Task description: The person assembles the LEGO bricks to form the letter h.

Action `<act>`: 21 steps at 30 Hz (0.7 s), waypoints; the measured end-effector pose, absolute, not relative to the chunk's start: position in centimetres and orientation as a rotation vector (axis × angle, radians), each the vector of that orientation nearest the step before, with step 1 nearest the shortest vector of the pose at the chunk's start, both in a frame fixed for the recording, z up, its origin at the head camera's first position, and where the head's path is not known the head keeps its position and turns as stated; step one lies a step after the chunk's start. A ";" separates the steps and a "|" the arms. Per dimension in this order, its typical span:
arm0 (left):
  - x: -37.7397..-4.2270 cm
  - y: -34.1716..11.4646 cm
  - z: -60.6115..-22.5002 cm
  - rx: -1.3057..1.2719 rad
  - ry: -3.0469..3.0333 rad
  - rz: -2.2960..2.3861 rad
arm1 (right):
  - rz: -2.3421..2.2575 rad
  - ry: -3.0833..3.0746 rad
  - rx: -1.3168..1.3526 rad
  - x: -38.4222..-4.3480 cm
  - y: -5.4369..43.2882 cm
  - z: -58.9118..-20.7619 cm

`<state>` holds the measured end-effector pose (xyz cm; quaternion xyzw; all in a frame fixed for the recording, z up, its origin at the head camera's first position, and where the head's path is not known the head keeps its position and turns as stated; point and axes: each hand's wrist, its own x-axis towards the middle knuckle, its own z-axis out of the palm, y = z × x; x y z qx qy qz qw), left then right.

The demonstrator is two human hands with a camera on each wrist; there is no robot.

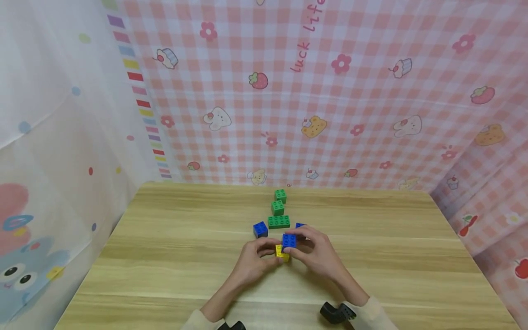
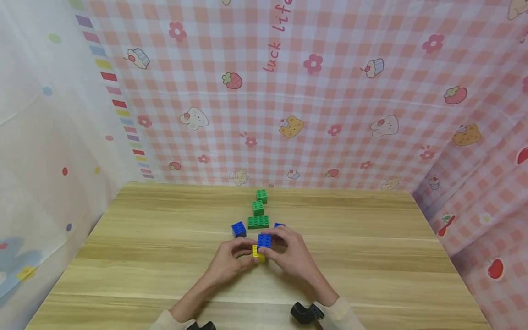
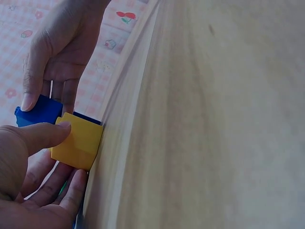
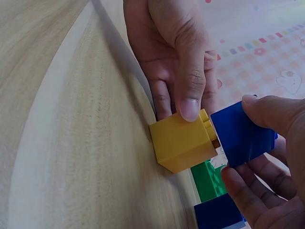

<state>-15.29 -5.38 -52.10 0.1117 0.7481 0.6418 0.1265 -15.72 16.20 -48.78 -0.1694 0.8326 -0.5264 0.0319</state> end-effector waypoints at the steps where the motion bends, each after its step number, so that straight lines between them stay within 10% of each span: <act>1: -15.3 -5.3 -52.1 0.330 2.180 1.871 | -1.621 2.562 -0.521 -15.7 16.2 -48.8; 21: -15.9 -5.0 -52.4 0.322 2.174 1.881 | -1.635 2.532 -0.572 -15.7 15.9 -49.0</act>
